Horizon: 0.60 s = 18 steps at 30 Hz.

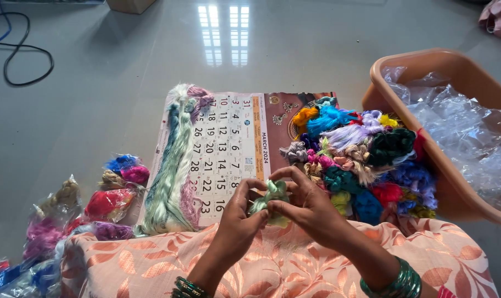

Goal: The person sits on the floor and twists loose yarn strands into tight twisted skeins. They twist a green bundle, fold and twist it into a compact hank, then repeat the same twisting and folding process with a pink bundle, setting finished skeins aside.

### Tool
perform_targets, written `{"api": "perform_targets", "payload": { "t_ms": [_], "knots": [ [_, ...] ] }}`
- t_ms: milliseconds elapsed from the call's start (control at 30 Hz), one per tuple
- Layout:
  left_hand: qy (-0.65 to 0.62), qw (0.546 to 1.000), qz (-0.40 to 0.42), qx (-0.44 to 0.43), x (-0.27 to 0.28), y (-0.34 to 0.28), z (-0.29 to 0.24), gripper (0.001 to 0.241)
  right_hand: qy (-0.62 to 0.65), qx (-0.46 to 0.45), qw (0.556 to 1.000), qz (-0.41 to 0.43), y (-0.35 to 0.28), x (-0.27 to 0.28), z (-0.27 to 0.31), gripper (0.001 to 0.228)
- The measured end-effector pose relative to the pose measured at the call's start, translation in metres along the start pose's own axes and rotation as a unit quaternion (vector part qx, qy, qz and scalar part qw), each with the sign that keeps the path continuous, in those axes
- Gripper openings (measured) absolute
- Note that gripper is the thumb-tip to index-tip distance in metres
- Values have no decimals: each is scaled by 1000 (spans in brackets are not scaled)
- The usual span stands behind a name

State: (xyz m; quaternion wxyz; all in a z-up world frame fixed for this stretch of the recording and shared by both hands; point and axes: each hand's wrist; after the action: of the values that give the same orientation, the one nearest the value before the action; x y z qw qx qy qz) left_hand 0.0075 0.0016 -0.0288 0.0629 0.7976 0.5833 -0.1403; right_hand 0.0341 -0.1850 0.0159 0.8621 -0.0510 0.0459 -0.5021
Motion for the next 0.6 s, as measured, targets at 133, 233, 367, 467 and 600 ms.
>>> {"api": "perform_targets", "payload": {
  "t_ms": [133, 233, 367, 467, 600],
  "knots": [
    [100, 992, -15, 72, -2, -2, -28, 42, 47, 4, 998, 46, -2, 24, 12, 49],
    [172, 980, -57, 78, 8, -5, -36, 38, -218, -142, 965, 13, -8, 62, 22, 50],
    [174, 968, -170, -57, 46, -2, -34, 30, -549, -237, 795, -102, -11, 141, -42, 44],
    [60, 957, -264, -104, 70, -9, -40, 25, -582, -256, 764, -107, -3, 175, -95, 47],
    [19, 909, -403, -102, 85, -26, -73, 20, -504, -235, 829, -60, 24, 112, -67, 38]
  ]
}}
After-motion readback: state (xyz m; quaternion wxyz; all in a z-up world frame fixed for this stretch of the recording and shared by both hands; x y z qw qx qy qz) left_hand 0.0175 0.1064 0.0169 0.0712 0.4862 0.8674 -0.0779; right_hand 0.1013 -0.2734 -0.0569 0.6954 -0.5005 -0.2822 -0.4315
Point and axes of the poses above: each hand's wrist, its own y-axis towards the middle knuckle, its own x-axis out of the back of the hand, z = x × y, and after that the axes turned 4 degrees about z, right-handed
